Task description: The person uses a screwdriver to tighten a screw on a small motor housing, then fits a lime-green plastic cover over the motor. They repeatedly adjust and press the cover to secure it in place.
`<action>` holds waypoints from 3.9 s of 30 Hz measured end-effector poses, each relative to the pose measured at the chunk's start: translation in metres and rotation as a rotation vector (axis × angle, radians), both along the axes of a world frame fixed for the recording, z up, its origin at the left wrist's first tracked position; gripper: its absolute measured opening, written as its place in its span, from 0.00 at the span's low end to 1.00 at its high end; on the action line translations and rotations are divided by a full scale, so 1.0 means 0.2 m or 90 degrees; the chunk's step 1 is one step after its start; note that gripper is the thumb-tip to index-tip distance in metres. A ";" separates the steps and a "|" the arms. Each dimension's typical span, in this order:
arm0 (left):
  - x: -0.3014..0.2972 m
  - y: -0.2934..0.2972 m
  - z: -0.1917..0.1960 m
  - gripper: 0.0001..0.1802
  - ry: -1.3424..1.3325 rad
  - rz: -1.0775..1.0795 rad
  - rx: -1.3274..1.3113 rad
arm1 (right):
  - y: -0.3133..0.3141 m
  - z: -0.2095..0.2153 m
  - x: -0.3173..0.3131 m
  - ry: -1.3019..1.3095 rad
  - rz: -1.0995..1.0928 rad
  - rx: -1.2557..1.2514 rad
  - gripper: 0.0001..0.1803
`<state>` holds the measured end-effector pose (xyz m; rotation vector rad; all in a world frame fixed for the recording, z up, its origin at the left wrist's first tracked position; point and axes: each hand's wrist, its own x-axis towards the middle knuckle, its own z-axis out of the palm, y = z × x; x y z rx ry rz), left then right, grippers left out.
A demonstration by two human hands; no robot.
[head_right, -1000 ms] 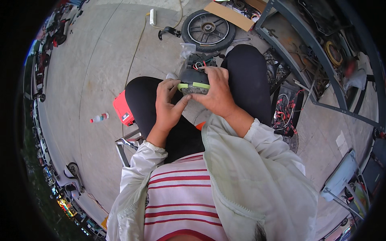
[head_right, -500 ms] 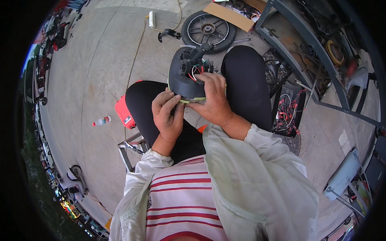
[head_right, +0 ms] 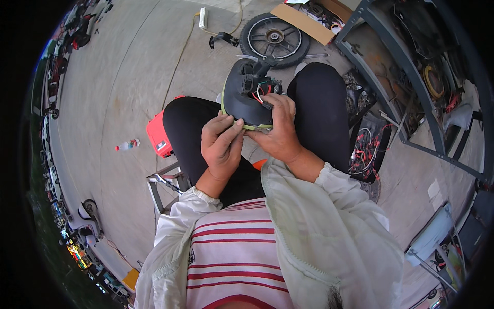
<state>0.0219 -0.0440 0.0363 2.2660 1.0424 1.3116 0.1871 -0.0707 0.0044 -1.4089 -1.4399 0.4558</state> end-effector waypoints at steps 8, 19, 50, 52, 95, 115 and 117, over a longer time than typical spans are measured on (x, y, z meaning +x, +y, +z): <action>-0.06 0.03 0.11 0.24 -0.174 0.016 -0.239 | -0.03 0.01 0.04 0.190 0.063 -0.111 0.50; -0.19 0.25 0.06 0.50 -0.539 -0.333 -1.085 | -0.02 0.04 0.08 0.291 0.229 -0.223 0.51; -0.13 0.25 -0.07 0.49 -0.502 -0.282 -1.117 | 0.06 0.03 0.07 0.300 0.243 -0.282 0.41; -0.12 0.23 -0.06 0.49 -0.499 -0.280 -1.101 | 0.06 0.03 0.06 0.289 0.220 -0.286 0.39; -0.30 0.17 -0.10 0.62 -0.378 -0.289 -1.057 | 0.10 0.01 0.07 0.798 0.307 -0.639 0.56; -0.26 0.26 -0.12 0.64 -0.310 -0.248 -1.131 | 0.16 -0.02 0.08 0.843 0.321 -0.730 0.39; -0.26 0.25 -0.15 0.64 -0.319 -0.250 -1.105 | 0.17 -0.03 0.08 0.842 0.322 -0.724 0.38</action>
